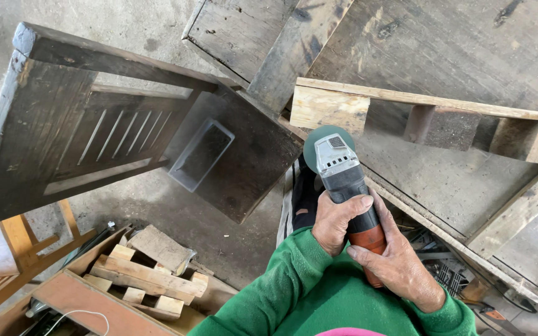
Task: The person uses an angle grinder with a sanding disc to smooth the edges and surfaces of a wooden pallet. They move the tool along the wood, generating dust, and briefly reposition the pallet to access different areas.
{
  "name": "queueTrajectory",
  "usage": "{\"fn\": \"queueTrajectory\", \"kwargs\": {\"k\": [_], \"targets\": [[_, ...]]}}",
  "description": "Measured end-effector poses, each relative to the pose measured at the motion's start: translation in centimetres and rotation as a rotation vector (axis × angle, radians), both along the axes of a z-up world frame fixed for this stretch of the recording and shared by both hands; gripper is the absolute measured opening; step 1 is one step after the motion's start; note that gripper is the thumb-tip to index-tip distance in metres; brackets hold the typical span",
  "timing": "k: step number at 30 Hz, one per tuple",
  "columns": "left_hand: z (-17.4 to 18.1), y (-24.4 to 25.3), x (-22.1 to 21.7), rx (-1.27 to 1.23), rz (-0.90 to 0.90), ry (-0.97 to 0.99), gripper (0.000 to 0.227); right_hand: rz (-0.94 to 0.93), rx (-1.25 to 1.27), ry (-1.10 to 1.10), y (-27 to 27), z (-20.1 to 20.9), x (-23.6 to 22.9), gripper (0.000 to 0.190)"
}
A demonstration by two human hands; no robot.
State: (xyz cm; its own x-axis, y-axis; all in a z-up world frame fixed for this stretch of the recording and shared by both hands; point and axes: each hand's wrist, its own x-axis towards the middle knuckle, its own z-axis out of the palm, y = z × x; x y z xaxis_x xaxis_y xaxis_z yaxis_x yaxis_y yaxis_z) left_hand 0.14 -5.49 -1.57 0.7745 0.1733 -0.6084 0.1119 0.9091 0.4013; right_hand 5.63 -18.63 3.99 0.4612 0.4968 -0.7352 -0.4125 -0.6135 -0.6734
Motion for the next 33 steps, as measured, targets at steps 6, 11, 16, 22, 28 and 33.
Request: {"fn": "queueTrajectory", "kwargs": {"k": [6, 11, 16, 22, 28, 33], "targets": [[0.0, -1.0, 0.6, 0.0, -0.043, -0.028, 0.027, -0.065, -0.027, 0.023, -1.2, -0.1, -0.1, 0.114], [-0.2, -1.5, 0.8, -0.002, -0.065, -0.039, 0.028, -0.107, 0.058, 0.011, -1.7, 0.0, -0.2, 0.112], [-0.2, -1.9, 1.3, -0.008, -0.105, -0.045, 0.031, -0.105, -0.077, 0.013, -2.2, -0.2, -0.1, 0.118], [-0.4, -1.9, 1.8, -0.03, -0.164, -0.056, 0.033, -0.148, -0.097, -0.049, -2.5, -0.3, -0.5, 0.116], [0.1, -0.8, 1.9, -0.079, -0.194, -0.064, 0.034, -0.194, -0.059, -0.064, -0.9, 0.9, -0.9, 0.113], [1.0, 2.5, 1.6, -0.043, -0.137, -0.042, 0.028, -0.188, -0.065, 0.028, 2.4, 1.4, -0.4, 0.118]]}}
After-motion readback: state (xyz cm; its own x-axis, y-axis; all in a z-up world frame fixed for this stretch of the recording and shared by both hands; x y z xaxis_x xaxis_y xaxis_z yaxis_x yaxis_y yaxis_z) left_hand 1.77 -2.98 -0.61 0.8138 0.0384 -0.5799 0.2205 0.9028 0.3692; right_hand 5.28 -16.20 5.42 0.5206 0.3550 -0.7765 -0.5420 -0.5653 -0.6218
